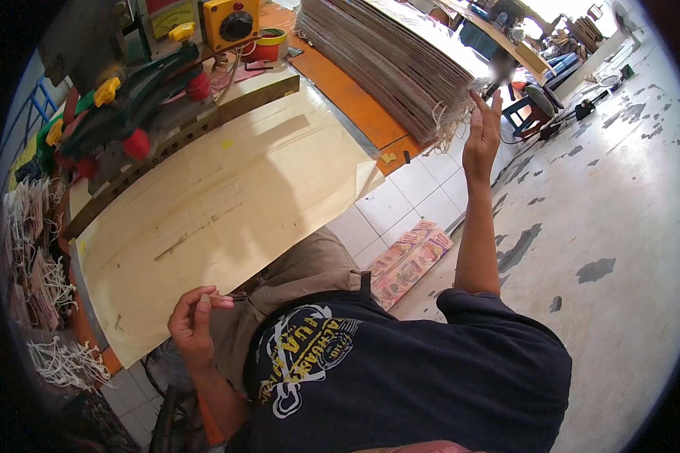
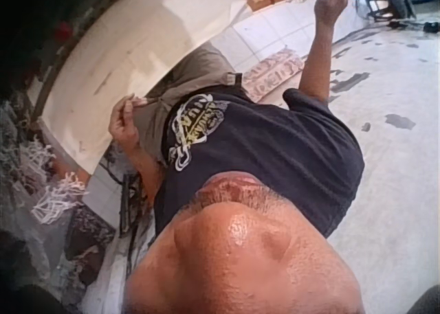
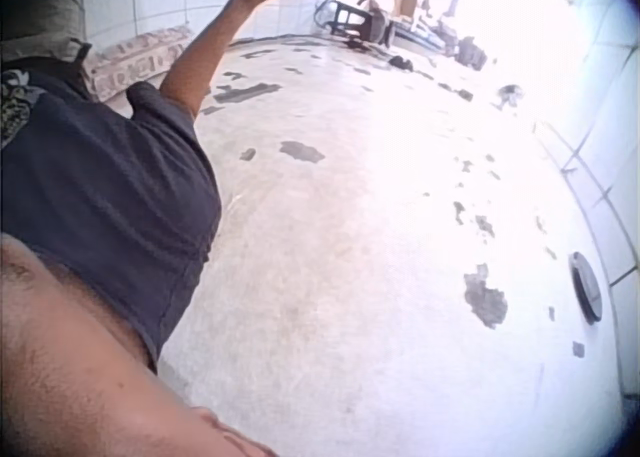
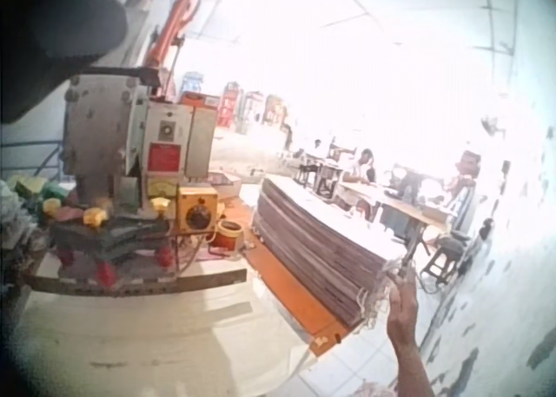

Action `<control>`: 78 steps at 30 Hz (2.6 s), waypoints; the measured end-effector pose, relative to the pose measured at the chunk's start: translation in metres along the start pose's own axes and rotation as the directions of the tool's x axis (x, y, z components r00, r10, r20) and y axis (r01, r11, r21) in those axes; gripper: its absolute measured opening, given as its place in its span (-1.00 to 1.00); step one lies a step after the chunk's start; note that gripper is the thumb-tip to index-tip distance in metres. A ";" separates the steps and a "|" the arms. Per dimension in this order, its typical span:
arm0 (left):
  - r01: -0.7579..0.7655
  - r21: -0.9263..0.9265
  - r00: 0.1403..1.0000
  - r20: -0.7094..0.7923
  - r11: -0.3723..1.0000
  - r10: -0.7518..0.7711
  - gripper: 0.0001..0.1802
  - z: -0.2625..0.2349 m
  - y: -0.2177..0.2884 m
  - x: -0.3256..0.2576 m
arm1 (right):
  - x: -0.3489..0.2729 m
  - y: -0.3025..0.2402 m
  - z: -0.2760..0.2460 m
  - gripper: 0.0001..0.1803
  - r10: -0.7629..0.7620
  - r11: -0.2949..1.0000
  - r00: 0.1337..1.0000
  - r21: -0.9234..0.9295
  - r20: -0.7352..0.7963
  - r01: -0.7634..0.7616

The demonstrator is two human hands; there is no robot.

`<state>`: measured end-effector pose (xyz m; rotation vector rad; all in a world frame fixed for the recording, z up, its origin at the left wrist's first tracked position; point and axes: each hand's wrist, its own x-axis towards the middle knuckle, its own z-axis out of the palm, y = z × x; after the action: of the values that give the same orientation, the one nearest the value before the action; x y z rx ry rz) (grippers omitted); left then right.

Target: The person organizes stacks of printed plastic labels by picking up sections of labels, aligning them, and placing them into larger stacks on a work table.

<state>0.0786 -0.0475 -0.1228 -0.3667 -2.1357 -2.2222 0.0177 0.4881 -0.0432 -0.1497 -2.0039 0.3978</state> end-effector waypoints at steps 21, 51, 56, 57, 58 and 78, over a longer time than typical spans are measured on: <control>-0.042 0.088 0.999 -0.009 0.995 0.043 -0.77 0.004 -0.002 -0.002 | -0.024 -0.019 0.008 -0.50 0.020 0.999 0.990 -0.050 0.140 -0.013; -0.022 0.035 1.000 -0.019 0.999 0.023 -0.77 0.001 -0.004 -0.003 | -0.004 0.005 0.006 -0.43 0.009 1.000 0.942 0.005 0.336 -0.011; -0.018 0.037 0.999 -0.026 0.999 0.019 -0.77 0.002 -0.002 -0.002 | 0.002 0.000 0.002 -0.41 0.024 1.000 0.931 -0.008 0.365 -0.022; -0.020 0.037 0.999 -0.026 0.999 0.021 -0.77 0.002 -0.003 -0.002 | 0.001 -0.001 0.002 -0.40 0.039 0.999 0.929 -0.007 0.367 -0.039; -0.022 0.038 0.999 -0.026 0.999 0.023 -0.77 0.002 -0.003 -0.002 | -0.001 0.000 0.002 -0.39 0.034 0.999 0.930 -0.010 0.367 -0.033; -0.039 0.056 0.999 -0.031 0.998 0.041 -0.77 0.001 -0.005 -0.002 | -0.026 0.012 0.010 -0.22 0.052 0.997 0.928 0.031 0.370 -0.069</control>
<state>0.0800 -0.0464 -0.1284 -0.3656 -2.1488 -2.1283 0.0199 0.4901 -0.0738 -0.1156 -2.3636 0.5410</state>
